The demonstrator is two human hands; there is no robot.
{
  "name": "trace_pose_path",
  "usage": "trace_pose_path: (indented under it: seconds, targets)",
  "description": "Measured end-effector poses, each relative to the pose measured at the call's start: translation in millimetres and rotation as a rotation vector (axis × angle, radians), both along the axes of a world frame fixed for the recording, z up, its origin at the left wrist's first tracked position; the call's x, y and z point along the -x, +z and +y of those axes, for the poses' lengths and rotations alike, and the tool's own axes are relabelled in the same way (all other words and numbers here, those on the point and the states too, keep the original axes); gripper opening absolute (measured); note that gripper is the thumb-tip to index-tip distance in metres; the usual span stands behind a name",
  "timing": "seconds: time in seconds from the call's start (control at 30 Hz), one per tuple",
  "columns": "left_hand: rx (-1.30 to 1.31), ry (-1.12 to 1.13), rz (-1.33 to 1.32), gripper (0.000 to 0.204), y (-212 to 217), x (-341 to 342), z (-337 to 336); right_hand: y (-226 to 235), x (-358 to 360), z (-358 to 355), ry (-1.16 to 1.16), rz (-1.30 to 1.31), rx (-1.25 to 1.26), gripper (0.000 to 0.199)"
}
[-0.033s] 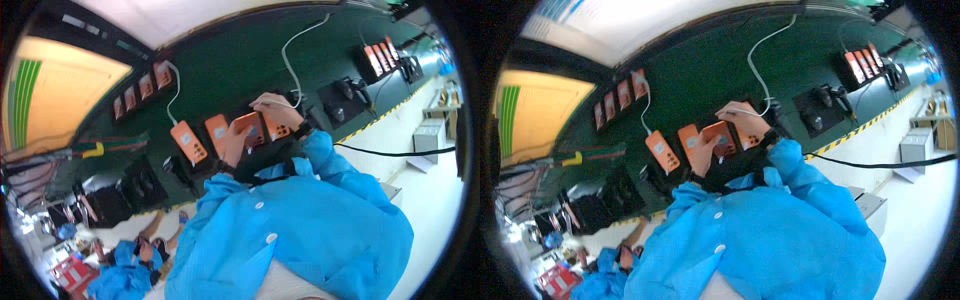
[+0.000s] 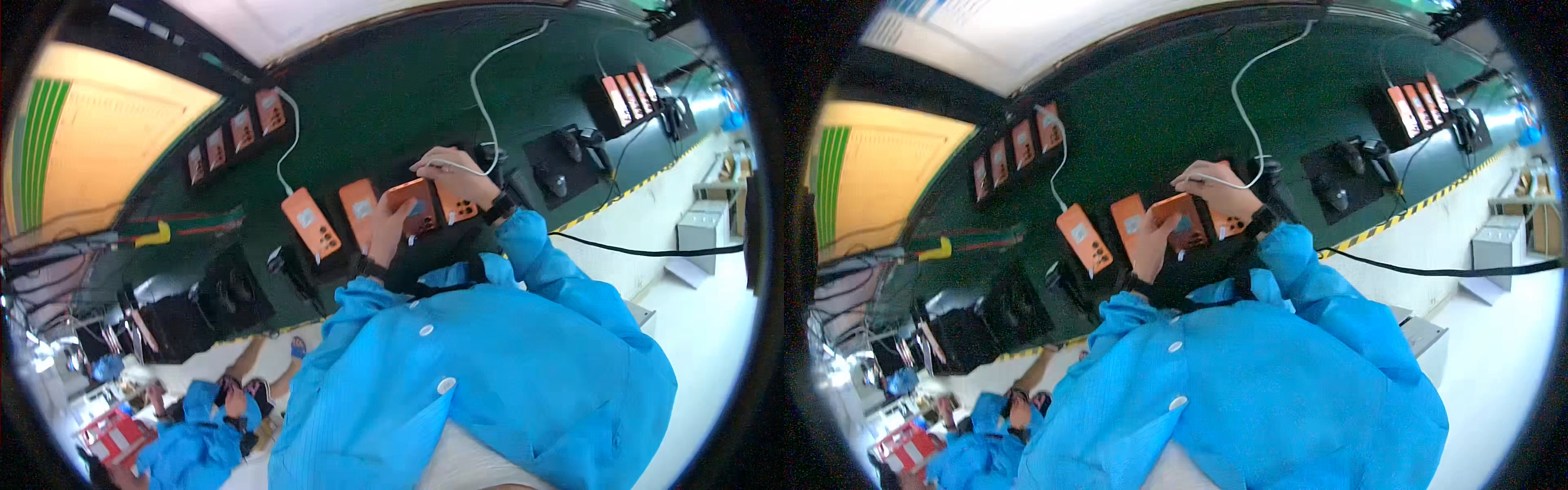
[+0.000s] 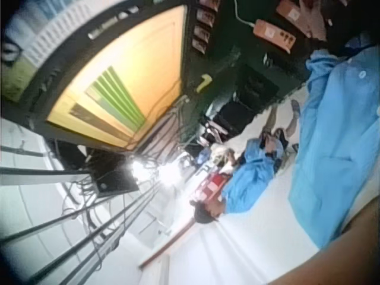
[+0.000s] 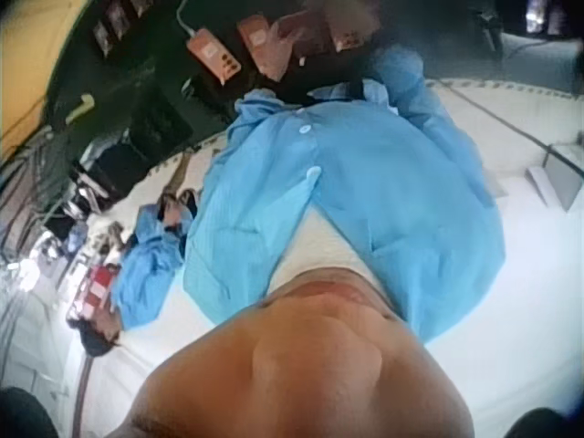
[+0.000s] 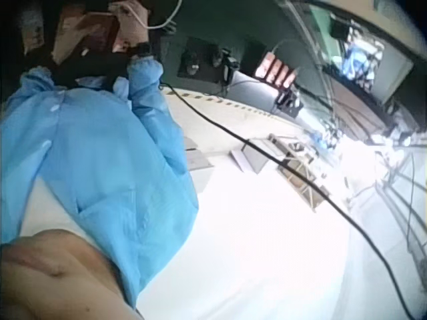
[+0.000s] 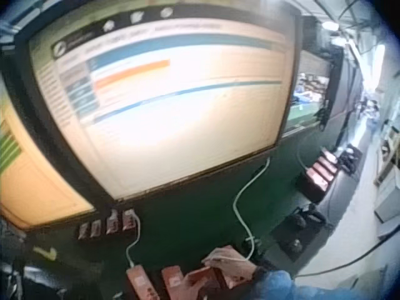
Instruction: Scanning barcodes on multiple smartphones and connecting them to charging cables at a factory workstation.
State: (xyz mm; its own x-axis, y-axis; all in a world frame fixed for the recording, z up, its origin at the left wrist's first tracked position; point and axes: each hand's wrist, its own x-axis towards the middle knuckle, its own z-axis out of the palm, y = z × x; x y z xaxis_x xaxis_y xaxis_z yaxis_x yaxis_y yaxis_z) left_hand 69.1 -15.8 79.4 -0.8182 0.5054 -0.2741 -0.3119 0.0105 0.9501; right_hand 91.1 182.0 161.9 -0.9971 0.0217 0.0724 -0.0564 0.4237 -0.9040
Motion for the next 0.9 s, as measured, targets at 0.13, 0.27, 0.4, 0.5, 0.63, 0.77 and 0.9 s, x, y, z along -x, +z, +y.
trace_pose_path:
  seconds: [0.13,0.27,0.4,0.5,0.63,0.77,0.9]
  targets:
    - [-0.126,0.006,-0.088,0.028,10.7,-3.7,4.3,-6.0,7.5,-8.2,0.084,-0.046,0.013,0.020]
    - [-0.099,-0.022,-0.145,0.023,14.7,-1.4,0.5,-13.6,11.4,-11.2,0.134,-0.118,-0.030,0.021]
    - [-0.168,-0.016,-0.140,0.023,5.4,-2.6,0.1,-2.2,18.3,-13.5,0.241,-0.268,-0.151,0.024]
    - [-0.200,0.009,-0.100,0.023,-0.9,-5.8,-1.1,-8.0,23.4,-12.0,0.374,-0.191,-0.239,0.029]
    - [-0.120,0.012,0.001,0.024,1.0,-2.9,0.6,-27.8,18.8,-16.7,0.218,-0.256,-0.021,0.032]
    - [0.014,0.099,0.200,0.035,-2.4,4.7,-15.6,-44.5,27.7,-14.9,0.167,-0.406,-0.118,0.034]
    - [0.184,0.223,0.244,0.029,-24.2,6.4,-99.9,-60.9,57.6,-30.5,-0.241,-0.156,-0.052,0.032]
